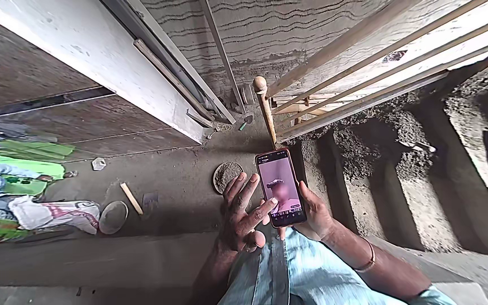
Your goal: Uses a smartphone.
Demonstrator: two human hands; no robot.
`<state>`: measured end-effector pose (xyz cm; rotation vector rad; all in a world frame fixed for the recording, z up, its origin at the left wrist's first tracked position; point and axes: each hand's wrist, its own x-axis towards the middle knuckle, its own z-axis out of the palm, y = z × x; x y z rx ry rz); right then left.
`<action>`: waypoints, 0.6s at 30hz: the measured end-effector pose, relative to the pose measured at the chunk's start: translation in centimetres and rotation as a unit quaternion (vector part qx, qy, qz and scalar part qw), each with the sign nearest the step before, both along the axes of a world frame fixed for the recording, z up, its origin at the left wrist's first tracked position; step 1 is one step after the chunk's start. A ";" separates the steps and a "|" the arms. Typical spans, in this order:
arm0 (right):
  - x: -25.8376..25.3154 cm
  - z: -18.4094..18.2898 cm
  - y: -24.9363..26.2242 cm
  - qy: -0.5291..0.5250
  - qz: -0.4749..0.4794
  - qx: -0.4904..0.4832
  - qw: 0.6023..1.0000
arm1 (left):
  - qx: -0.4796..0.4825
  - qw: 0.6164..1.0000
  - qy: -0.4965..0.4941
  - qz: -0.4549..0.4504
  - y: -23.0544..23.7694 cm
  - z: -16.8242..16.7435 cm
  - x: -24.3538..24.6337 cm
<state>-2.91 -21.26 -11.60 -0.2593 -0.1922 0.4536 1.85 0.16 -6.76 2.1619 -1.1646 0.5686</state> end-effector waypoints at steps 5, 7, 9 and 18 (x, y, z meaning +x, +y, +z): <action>0.0 -0.1 0.1 -0.007 -0.008 -0.012 1.000 | -0.007 1.000 0.001 -0.001 -0.1 -0.1 -0.1; -0.1 -0.1 0.0 -0.014 -0.006 -0.007 1.000 | -0.024 1.000 -0.004 -0.005 -0.1 0.0 -0.1; -0.1 -0.1 0.0 -0.027 -0.011 0.007 1.000 | -0.038 0.999 -0.012 -0.005 -0.2 0.3 -0.1; 0.0 -0.1 0.0 -0.045 -0.019 0.019 0.999 | -0.065 0.998 -0.004 0.004 -0.1 0.6 -0.3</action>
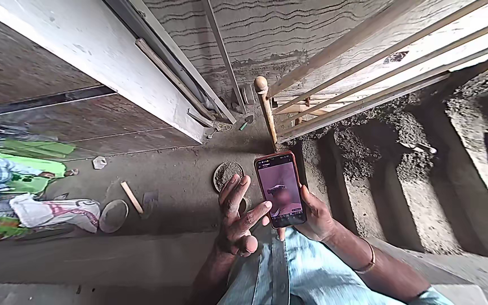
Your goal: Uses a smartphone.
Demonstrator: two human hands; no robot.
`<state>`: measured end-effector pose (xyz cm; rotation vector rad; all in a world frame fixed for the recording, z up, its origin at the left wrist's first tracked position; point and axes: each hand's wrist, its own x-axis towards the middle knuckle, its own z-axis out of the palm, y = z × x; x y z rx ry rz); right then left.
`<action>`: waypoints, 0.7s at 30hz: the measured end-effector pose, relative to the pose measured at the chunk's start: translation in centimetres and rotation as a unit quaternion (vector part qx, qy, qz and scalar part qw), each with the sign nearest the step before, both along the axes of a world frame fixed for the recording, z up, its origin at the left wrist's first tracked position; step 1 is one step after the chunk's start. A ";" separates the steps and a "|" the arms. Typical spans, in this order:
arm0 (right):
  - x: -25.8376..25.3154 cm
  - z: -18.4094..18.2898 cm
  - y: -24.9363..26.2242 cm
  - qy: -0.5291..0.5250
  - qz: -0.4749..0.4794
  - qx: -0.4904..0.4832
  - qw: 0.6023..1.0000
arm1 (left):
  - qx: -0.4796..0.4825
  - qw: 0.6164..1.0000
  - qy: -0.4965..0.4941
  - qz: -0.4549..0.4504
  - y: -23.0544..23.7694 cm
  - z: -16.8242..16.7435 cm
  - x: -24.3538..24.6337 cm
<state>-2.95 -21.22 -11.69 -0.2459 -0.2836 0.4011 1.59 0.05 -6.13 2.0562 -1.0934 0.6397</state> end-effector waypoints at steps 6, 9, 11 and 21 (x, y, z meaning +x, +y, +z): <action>0.0 0.1 0.0 0.008 -0.003 -0.007 1.000 | 0.011 1.000 -0.002 0.006 -0.1 -0.1 0.0; 0.0 0.0 0.0 0.010 -0.004 -0.004 1.000 | 0.011 1.000 0.000 0.002 0.0 -0.2 0.1; 0.0 0.1 0.0 0.017 -0.001 -0.007 1.000 | 0.008 1.000 0.003 -0.002 0.0 -0.2 0.1; 0.1 0.7 0.0 0.070 -0.024 -0.045 0.996 | 0.121 0.987 0.020 -0.100 -0.8 -0.9 -1.0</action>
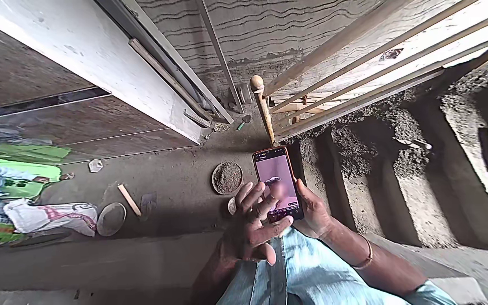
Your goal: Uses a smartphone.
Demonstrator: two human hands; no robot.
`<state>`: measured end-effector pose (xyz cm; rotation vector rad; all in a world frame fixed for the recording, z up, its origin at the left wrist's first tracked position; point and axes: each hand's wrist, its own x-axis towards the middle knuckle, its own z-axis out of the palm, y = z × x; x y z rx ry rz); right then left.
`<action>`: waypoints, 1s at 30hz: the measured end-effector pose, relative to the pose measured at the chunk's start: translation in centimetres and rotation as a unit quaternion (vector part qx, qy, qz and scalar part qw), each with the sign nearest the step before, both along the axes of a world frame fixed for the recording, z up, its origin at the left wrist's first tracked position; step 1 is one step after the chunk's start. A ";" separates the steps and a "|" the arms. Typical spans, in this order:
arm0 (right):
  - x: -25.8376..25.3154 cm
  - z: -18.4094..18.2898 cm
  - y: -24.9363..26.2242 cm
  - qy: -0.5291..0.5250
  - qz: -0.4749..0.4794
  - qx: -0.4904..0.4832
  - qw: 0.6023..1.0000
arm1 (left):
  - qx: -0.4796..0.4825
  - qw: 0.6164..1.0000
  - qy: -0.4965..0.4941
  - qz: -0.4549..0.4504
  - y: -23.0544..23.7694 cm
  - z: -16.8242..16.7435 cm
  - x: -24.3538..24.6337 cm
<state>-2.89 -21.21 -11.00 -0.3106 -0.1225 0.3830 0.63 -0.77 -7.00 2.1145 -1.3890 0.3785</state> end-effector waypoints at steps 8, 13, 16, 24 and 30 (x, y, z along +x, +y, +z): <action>0.0 0.3 0.1 0.009 -0.022 -0.017 1.000 | 0.043 0.999 -0.018 -0.015 -0.6 -0.2 -0.1; -0.1 0.5 0.0 0.013 -0.015 -0.017 1.000 | 0.018 1.000 -0.002 -0.018 -0.7 0.0 -0.2; 0.0 0.3 0.0 0.006 -0.015 -0.020 1.000 | 0.013 1.000 -0.003 -0.015 -0.6 -0.1 -0.1; -0.1 0.4 -0.1 0.011 -0.010 -0.027 1.000 | -0.023 1.000 0.010 -0.002 -0.4 -0.4 -0.1; -0.1 0.4 0.1 0.011 -0.022 -0.016 1.000 | 0.031 0.999 0.010 -0.009 -0.7 -0.3 -0.4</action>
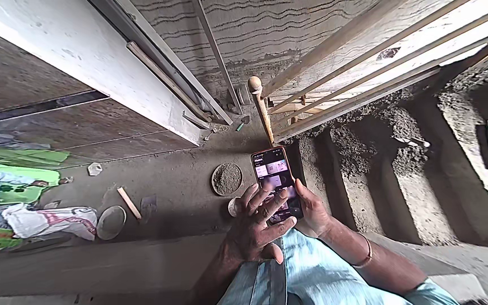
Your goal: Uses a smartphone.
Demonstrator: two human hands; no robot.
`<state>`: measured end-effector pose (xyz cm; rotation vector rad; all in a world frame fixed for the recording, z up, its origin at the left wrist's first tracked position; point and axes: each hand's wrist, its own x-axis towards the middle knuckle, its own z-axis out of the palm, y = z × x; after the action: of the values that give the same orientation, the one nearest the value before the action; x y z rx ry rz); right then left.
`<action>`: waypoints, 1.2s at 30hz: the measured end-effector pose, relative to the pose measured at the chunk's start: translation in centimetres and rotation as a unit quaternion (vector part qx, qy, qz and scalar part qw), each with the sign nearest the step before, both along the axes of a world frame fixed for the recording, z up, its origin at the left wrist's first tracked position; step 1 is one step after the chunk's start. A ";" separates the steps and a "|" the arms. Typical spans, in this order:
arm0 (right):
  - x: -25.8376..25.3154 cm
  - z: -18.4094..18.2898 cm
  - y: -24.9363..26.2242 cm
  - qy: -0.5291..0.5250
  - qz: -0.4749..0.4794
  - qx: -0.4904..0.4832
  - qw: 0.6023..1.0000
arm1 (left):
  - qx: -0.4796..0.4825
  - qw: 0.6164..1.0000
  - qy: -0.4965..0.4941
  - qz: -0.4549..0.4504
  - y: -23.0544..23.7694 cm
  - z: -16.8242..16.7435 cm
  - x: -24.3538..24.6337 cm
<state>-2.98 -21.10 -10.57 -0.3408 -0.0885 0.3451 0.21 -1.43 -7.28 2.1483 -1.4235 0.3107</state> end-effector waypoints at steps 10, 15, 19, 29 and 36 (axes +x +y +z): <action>0.0 -0.6 -0.2 -0.012 0.032 0.013 0.999 | -0.099 0.995 0.008 0.007 1.4 0.0 0.3; 0.0 -0.6 -0.3 -0.023 0.047 0.020 0.998 | -0.103 0.995 0.007 0.007 2.0 -0.2 0.0; 0.0 -0.7 -0.3 -0.026 0.052 0.025 0.998 | -0.099 0.995 0.005 0.004 2.0 -0.1 0.0; -0.2 -0.6 -0.3 -0.001 0.027 0.018 0.999 | -0.079 0.997 -0.002 0.001 1.7 -0.5 0.2; 0.1 -1.0 -0.3 -0.028 0.051 0.032 0.998 | -0.120 0.993 -0.003 0.023 1.9 -0.3 0.5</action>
<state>-2.91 -21.38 -11.62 -0.2837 -0.1719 0.4320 0.67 0.47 -7.60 1.9869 -1.2715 0.4799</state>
